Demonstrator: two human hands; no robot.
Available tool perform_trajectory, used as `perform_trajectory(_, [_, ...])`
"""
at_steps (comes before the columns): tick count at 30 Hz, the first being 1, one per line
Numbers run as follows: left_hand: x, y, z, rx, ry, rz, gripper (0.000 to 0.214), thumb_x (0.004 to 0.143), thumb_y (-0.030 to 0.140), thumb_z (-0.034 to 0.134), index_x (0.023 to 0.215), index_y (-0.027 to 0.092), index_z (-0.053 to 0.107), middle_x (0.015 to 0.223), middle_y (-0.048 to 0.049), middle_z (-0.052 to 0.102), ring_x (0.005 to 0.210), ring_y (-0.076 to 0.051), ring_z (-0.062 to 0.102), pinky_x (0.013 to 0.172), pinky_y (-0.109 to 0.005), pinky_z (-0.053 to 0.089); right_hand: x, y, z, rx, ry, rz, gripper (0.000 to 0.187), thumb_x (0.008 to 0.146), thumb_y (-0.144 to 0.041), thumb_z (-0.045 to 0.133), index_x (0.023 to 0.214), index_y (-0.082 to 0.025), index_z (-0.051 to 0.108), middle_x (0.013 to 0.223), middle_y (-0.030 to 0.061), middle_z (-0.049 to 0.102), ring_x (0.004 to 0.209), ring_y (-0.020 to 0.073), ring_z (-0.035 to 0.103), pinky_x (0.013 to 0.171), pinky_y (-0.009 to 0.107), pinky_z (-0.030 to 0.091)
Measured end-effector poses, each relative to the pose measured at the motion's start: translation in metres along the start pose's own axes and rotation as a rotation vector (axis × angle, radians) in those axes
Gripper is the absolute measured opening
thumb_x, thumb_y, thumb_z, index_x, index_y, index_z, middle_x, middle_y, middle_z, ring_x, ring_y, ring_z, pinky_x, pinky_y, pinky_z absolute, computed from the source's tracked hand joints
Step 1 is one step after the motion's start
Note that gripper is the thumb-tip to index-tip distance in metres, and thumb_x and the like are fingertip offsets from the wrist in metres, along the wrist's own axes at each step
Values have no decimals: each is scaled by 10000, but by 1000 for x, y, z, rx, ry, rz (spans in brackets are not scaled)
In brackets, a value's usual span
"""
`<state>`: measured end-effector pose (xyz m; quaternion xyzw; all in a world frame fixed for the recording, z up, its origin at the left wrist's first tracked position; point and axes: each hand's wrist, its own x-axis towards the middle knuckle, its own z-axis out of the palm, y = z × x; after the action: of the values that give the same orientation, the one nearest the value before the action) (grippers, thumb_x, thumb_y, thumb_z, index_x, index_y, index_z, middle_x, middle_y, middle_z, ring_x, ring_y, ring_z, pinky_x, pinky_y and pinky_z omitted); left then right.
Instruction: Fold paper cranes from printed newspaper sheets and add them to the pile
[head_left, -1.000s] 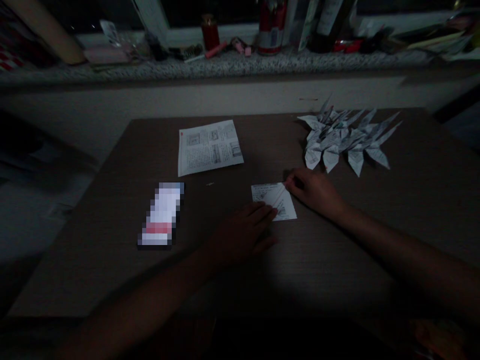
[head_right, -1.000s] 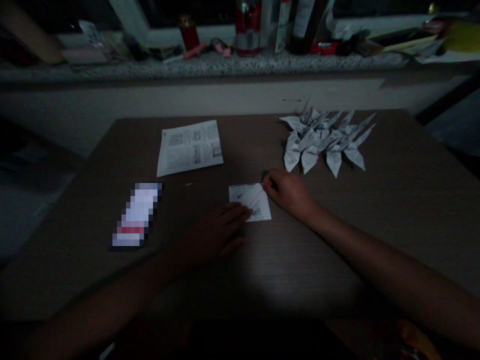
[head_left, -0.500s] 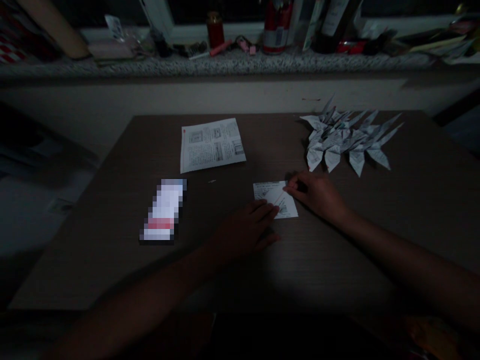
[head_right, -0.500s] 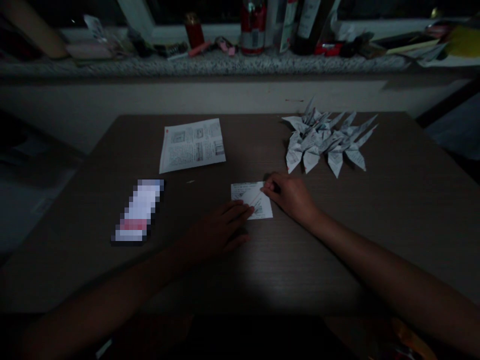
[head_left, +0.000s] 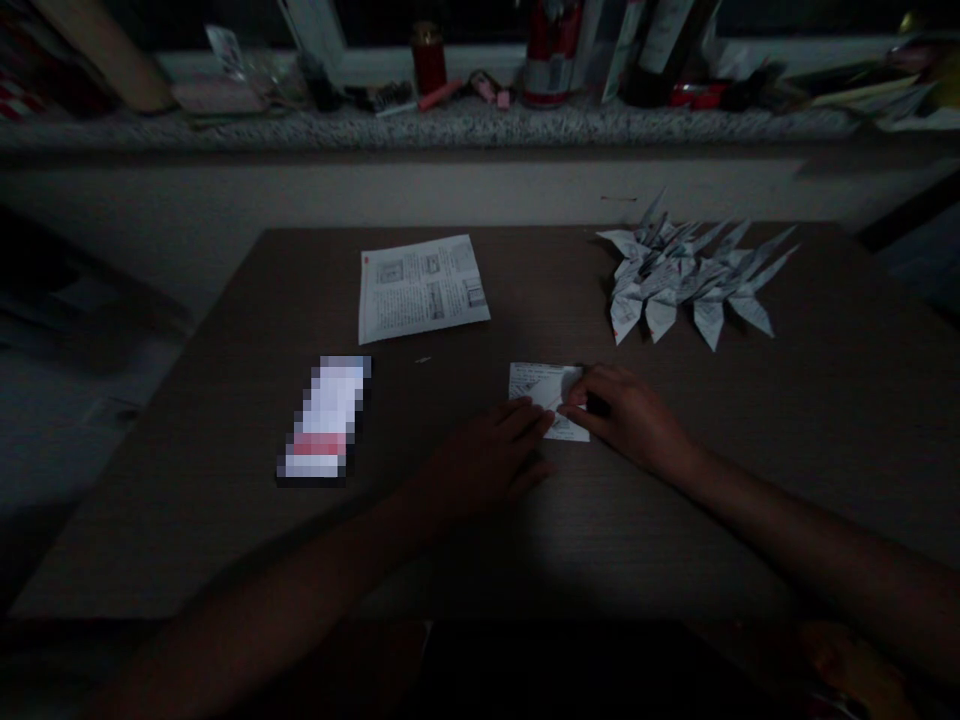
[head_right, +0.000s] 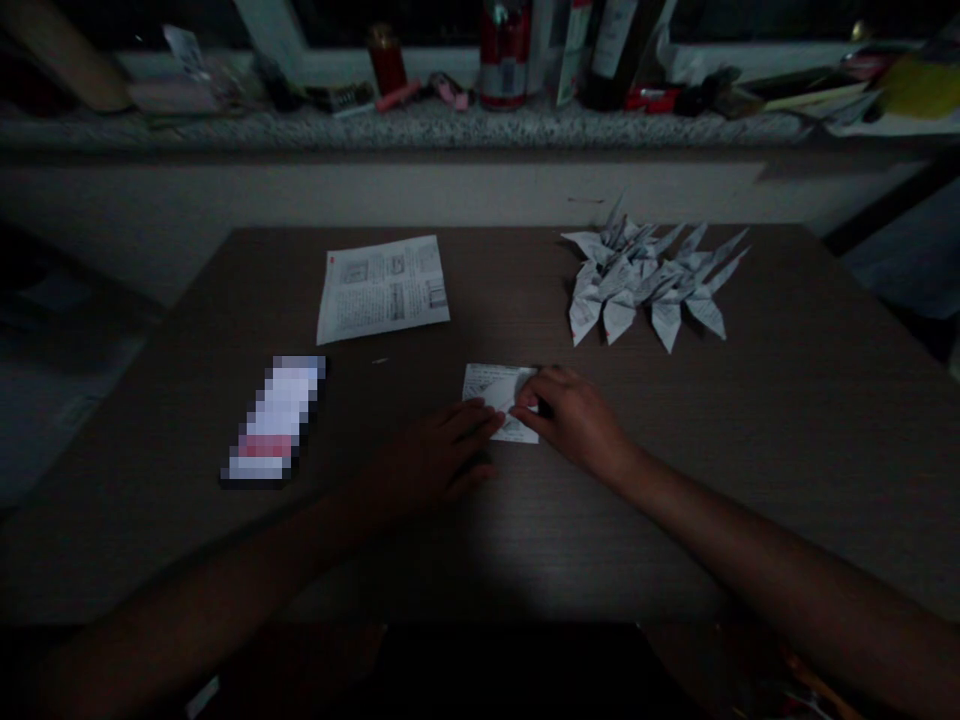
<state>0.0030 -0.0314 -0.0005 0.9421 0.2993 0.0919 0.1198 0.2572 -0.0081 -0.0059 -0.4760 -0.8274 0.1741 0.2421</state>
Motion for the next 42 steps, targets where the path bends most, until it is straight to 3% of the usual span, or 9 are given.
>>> perform_trajectory(10, [-2, -2, -1, -37, 12, -3, 526, 1108, 439, 409, 1513, 112, 482, 1531, -154, 540, 1471, -279, 462, 1171, -424, 458, -8, -4, 4, -21, 42, -4, 55, 932, -241, 732, 912, -220, 684, 949, 60, 685, 923, 270, 651, 840, 411, 485])
perform_trajectory(24, [-3, -5, 1, -63, 21, 18, 493, 1119, 400, 381, 1494, 103, 500, 1525, -152, 545, 1480, -273, 461, 1191, -416, 445, -18, -15, 11, -126, 39, 24, 220, 860, -392, 788, 962, -229, 681, 1095, 105, 655, 1045, 333, 616, 930, 509, 482])
perform_trajectory(28, [-3, -6, 1, -79, 27, 18, 487, 1112, 402, 406, 1493, 115, 504, 1532, -148, 541, 1491, -279, 447, 1197, -428, 440, -17, -14, 11, -107, 32, 36, 235, 848, -403, 800, 956, -232, 679, 1098, 102, 654, 1064, 335, 615, 940, 508, 469])
perform_trajectory(34, [-2, -9, -1, -75, 3, -2, 426, 1109, 343, 416, 1470, 145, 527, 1533, -123, 550, 1429, -258, 517, 1176, -423, 457, -14, -7, 10, -14, 8, 59, 109, 924, -356, 725, 943, -251, 703, 1079, 76, 661, 1069, 300, 629, 967, 490, 459])
perform_trajectory(42, [-2, -11, -2, -67, 30, 22, 386, 1093, 354, 468, 1406, 162, 590, 1482, -110, 599, 1382, -253, 558, 1203, -445, 424, -16, -15, 13, -82, 20, 76, 194, 844, -373, 809, 940, -244, 702, 1109, 89, 657, 1096, 330, 615, 965, 501, 452])
